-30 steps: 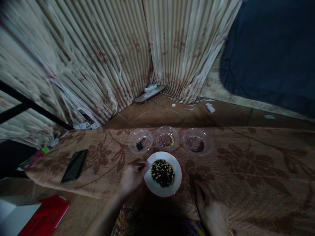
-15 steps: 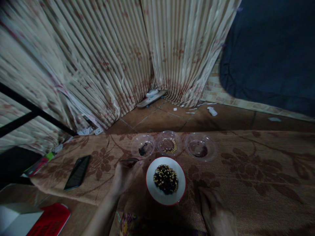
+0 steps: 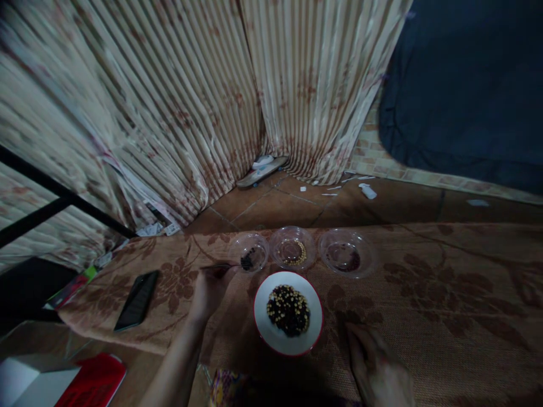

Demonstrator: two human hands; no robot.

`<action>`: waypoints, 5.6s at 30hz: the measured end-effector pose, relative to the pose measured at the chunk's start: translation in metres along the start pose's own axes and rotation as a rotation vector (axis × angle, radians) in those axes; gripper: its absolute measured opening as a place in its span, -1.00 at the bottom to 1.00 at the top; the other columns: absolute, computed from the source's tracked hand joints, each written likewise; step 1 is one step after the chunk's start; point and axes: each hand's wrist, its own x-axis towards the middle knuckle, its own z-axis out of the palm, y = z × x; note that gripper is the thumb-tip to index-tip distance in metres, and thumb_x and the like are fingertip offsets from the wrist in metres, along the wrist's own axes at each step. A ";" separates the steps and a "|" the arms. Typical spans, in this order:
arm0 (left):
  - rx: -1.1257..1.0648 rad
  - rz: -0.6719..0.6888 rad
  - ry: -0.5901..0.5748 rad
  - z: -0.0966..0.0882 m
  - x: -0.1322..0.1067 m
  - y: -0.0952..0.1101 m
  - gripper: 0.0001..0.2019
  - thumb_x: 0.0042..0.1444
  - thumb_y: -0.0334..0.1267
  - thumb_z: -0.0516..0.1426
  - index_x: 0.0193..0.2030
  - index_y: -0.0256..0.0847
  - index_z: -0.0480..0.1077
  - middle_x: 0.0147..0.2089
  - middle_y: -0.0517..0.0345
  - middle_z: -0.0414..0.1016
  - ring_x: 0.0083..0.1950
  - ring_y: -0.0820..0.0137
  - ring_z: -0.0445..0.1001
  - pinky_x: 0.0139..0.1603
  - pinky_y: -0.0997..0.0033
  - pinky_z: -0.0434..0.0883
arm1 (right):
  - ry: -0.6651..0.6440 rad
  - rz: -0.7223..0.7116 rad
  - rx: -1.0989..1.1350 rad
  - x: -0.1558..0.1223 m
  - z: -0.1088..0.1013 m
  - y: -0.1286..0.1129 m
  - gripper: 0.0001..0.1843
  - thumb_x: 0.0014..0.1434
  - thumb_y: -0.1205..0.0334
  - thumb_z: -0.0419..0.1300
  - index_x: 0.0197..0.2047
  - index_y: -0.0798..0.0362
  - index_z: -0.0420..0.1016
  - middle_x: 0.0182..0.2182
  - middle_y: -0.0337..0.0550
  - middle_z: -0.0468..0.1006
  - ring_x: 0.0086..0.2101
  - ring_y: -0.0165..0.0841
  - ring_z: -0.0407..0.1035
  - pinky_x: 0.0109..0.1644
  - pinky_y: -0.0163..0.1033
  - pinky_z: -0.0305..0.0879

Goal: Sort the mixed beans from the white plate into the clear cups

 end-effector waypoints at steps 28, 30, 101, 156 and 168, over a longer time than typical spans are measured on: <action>0.242 0.095 -0.246 0.029 -0.055 0.006 -0.88 0.20 -0.23 0.20 -0.23 -0.09 0.59 -0.23 0.15 0.67 -0.22 0.35 0.62 -0.21 0.45 0.52 | 0.020 0.010 -0.018 0.007 -0.013 -0.019 -0.61 0.40 0.06 -0.07 -0.05 -0.05 0.56 -0.11 -0.14 0.66 -0.26 -0.30 0.61 -0.29 -0.29 0.49; 0.261 0.120 -0.250 0.029 -0.055 0.006 -0.88 0.21 -0.24 0.19 -0.23 -0.09 0.59 -0.22 0.14 0.67 -0.18 0.34 0.62 -0.16 0.44 0.52 | 0.008 0.007 -0.005 0.007 -0.012 -0.018 -0.60 0.40 0.06 -0.08 -0.05 -0.04 0.56 -0.11 -0.15 0.66 -0.24 -0.28 0.61 -0.24 -0.27 0.49; 0.341 0.108 -0.278 0.033 -0.050 0.020 -0.88 0.23 -0.26 0.20 -0.19 -0.07 0.60 -0.18 0.21 0.68 -0.18 0.36 0.63 -0.12 0.43 0.47 | -0.001 0.013 -0.010 0.007 -0.012 -0.017 -0.60 0.42 0.03 -0.07 -0.02 -0.04 0.55 -0.09 -0.13 0.65 -0.22 -0.28 0.61 -0.22 -0.27 0.51; 0.202 0.178 -0.252 0.062 0.008 0.034 -0.86 0.21 -0.26 0.20 -0.25 -0.12 0.62 -0.13 0.11 0.68 -0.17 0.35 0.63 -0.12 0.41 0.51 | 0.021 0.023 -0.020 0.009 -0.011 -0.021 -0.66 0.37 0.10 -0.03 -0.05 -0.07 0.57 -0.11 -0.14 0.67 -0.26 -0.29 0.62 -0.25 -0.28 0.53; 0.298 0.144 -0.249 0.035 -0.047 0.022 -0.87 0.22 -0.25 0.20 -0.17 -0.09 0.60 -0.19 0.14 0.67 -0.18 0.32 0.63 -0.13 0.39 0.51 | 0.037 -0.019 -0.025 0.012 -0.017 -0.024 -0.61 0.41 0.08 -0.08 -0.05 -0.03 0.57 -0.11 -0.12 0.67 -0.28 -0.30 0.62 -0.25 -0.28 0.51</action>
